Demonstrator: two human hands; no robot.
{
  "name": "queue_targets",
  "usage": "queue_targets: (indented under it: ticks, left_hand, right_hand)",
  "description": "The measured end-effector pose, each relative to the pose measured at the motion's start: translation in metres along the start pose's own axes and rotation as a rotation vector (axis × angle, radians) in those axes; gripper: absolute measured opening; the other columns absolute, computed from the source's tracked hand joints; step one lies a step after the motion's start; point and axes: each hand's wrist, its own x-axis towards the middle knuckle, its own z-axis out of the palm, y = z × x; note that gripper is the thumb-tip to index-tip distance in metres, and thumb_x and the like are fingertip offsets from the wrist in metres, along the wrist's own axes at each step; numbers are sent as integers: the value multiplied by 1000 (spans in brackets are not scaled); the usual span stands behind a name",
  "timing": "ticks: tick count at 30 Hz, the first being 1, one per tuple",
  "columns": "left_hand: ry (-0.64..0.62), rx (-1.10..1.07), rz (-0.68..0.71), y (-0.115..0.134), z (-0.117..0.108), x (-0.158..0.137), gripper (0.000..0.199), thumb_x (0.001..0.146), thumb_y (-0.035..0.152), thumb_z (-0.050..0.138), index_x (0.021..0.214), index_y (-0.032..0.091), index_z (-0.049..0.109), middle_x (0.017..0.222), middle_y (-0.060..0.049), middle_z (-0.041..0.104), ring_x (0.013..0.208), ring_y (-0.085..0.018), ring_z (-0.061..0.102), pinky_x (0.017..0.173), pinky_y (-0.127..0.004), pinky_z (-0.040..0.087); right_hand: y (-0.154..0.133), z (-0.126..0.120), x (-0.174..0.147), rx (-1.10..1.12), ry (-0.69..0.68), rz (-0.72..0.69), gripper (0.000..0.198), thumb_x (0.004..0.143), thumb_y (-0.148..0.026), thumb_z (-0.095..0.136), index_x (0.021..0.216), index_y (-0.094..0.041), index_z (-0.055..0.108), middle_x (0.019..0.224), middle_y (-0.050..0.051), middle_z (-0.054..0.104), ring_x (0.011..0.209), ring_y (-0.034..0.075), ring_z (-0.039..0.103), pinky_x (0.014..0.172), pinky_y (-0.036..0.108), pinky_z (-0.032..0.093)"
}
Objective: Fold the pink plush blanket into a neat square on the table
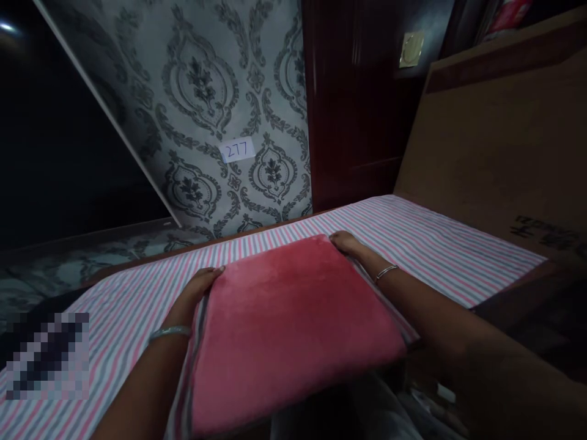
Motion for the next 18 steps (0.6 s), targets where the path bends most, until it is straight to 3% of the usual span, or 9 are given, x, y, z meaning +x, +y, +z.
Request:
queue_targets:
  ticks: [3,6,9,12,18]
  left_hand:
    - [71,163,99,25,1,-3,46,75,50,63,99,11,68,101,-20,73,108,-35,66,85,-43,53]
    - [52,286,280,57,29,-18,53,86,45,55,125,10,62,140,-22,57,134,-32,49,107,-41,39]
    - [-11,397,397,72,72,-37,52,88,48,55,129,16,61,140,-18,58,134,-32,48,113,-46,30]
    - [6,524,437,62,101,-52,53,93,47,47,135,16,57,138,-19,58,134,-35,46,116,-57,20]
    - [5,738,488,41,108,-51,61,100,49,28,147,14,42,144,-19,53,135,-33,44,114,-59,25]
  right_hand:
    - [-31,6,-5,-109,25,-117,40,90,-26,58,129,-18,64,137,15,60,128,32,53,103,40,43]
    - [-65,29,-21,-351,-66,-372,41,96,-31,47,133,-21,61,145,13,55,134,32,47,112,48,33]
    - [-77,54,-40,-569,-169,-451,40,100,-36,39,127,-20,64,136,15,61,129,34,51,111,57,27]
    - [-64,71,-50,-641,-185,-461,44,102,-41,36,125,-17,65,128,17,66,124,33,55,110,57,26]
    - [-40,80,-47,-599,-120,-503,46,102,-42,33,124,-18,64,125,16,67,121,31,55,109,53,27]
